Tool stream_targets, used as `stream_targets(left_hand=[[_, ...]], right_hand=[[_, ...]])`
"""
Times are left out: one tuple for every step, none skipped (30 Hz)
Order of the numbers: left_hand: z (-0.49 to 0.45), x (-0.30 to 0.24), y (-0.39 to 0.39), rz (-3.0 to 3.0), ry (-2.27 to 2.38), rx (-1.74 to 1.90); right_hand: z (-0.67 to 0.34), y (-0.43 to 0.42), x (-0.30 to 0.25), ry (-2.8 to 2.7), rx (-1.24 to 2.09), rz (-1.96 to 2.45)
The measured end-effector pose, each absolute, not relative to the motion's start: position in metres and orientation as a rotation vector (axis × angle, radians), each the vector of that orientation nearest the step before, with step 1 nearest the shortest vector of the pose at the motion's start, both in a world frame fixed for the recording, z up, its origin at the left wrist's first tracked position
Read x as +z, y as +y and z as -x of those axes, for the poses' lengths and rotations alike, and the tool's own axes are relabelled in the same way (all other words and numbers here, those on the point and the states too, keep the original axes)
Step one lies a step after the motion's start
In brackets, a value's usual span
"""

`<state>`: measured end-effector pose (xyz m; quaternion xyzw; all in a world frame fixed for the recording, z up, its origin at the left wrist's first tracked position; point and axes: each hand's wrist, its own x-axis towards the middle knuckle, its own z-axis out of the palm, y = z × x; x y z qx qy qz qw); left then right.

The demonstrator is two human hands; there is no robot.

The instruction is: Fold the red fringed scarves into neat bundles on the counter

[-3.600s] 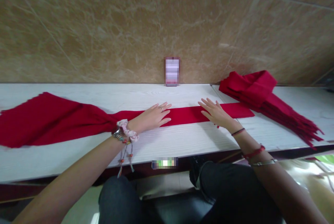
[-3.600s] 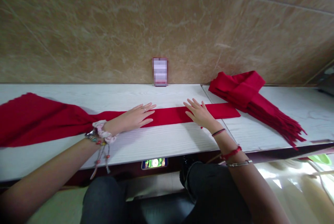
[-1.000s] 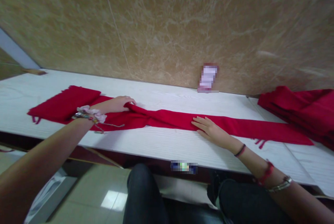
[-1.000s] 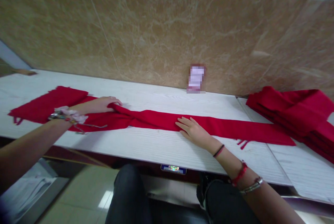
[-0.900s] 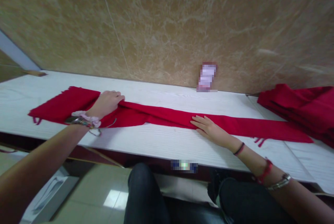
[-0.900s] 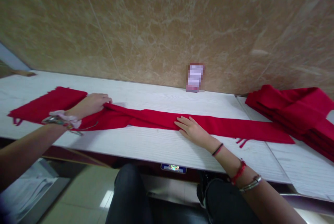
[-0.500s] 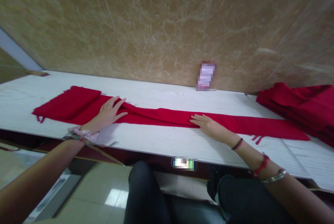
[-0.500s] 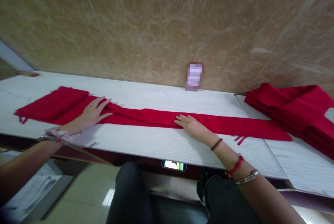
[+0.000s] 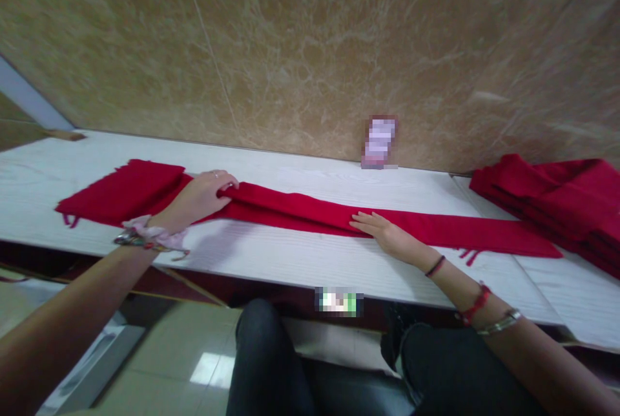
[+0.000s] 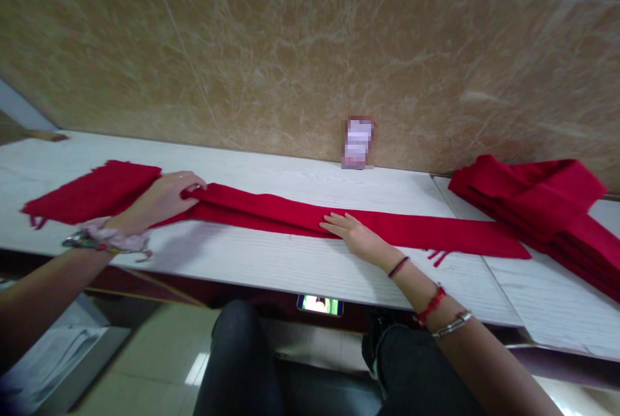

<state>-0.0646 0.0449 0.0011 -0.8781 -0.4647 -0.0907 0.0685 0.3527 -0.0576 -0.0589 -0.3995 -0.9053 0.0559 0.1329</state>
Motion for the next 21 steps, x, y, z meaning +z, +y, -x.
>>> stream_targets(left_hand=[[0.065, -0.001, 0.041, 2.657, -1.434, -0.276], [0.067, -0.005, 0.039, 2.696, -1.442, -0.244], [0.068, -0.010, 0.038, 2.746, -1.428, -0.197], [0.070, -0.015, 0.038, 2.784, -1.406, -0.158], [0.073, -0.020, 0.039, 2.800, -1.397, -0.149], [0.076, -0.023, 0.042, 2.797, -1.411, -0.165], [0.078, -0.025, 0.045, 2.787, -1.445, -0.182], [0.081, -0.024, 0.050, 2.779, -1.489, -0.175], [0.084, -0.022, 0.054, 2.777, -1.529, -0.140], [0.086, -0.018, 0.058, 2.782, -1.556, -0.094], [0.087, -0.014, 0.062, 2.794, -1.561, -0.059], [0.087, -0.010, 0.065, 2.812, -1.549, -0.048], [0.087, -0.006, 0.067, 2.840, -1.526, -0.050], [0.087, -0.004, 0.068, 2.875, -1.497, -0.059], [0.086, -0.003, 0.068, 2.904, -1.471, -0.061], [0.086, -0.003, 0.067, 2.920, -1.463, -0.037], [0.086, -0.003, 0.066, 2.916, -1.471, 0.007], [0.087, -0.003, 0.065, 2.887, -1.490, 0.054], [0.088, -0.001, 0.064, 2.840, -1.512, 0.082], [0.090, 0.001, 0.064, 2.790, -1.528, 0.093], [0.093, 0.005, 0.065, 2.746, -1.545, 0.098]], right_hand=[[-0.353, -0.058, -0.059, -2.623, 0.161, 1.167], [-0.353, -0.058, -0.058, -2.628, 0.160, 1.173], [-0.353, -0.058, -0.058, -2.637, 0.158, 1.175], [-0.353, -0.059, -0.057, -2.648, 0.156, 1.175], [-0.352, -0.059, -0.057, -2.659, 0.154, 1.175], [-0.352, -0.059, -0.057, -2.667, 0.150, 1.178], [-0.352, -0.059, -0.057, -2.673, 0.147, 1.182], [-0.352, -0.059, -0.057, -2.676, 0.141, 1.186], [-0.352, -0.059, -0.057, -2.677, 0.133, 1.190], [-0.352, -0.058, -0.058, -2.681, 0.126, 1.190], [-0.352, -0.058, -0.058, -2.684, 0.120, 1.187], [-0.353, -0.058, -0.059, -2.688, 0.116, 1.180], [-0.353, -0.058, -0.059, -2.690, 0.115, 1.172], [-0.353, -0.058, -0.059, -2.690, 0.116, 1.166], [-0.353, -0.058, -0.059, -2.688, 0.121, 1.162], [-0.353, -0.058, -0.059, -2.683, 0.129, 1.163], [-0.353, -0.058, -0.058, -2.677, 0.138, 1.165], [-0.353, -0.058, -0.058, -2.671, 0.148, 1.167], [-0.352, -0.059, -0.057, -2.666, 0.159, 1.167], [-0.352, -0.059, -0.057, -2.663, 0.168, 1.165], [-0.352, -0.059, -0.056, -2.660, 0.174, 1.161]])
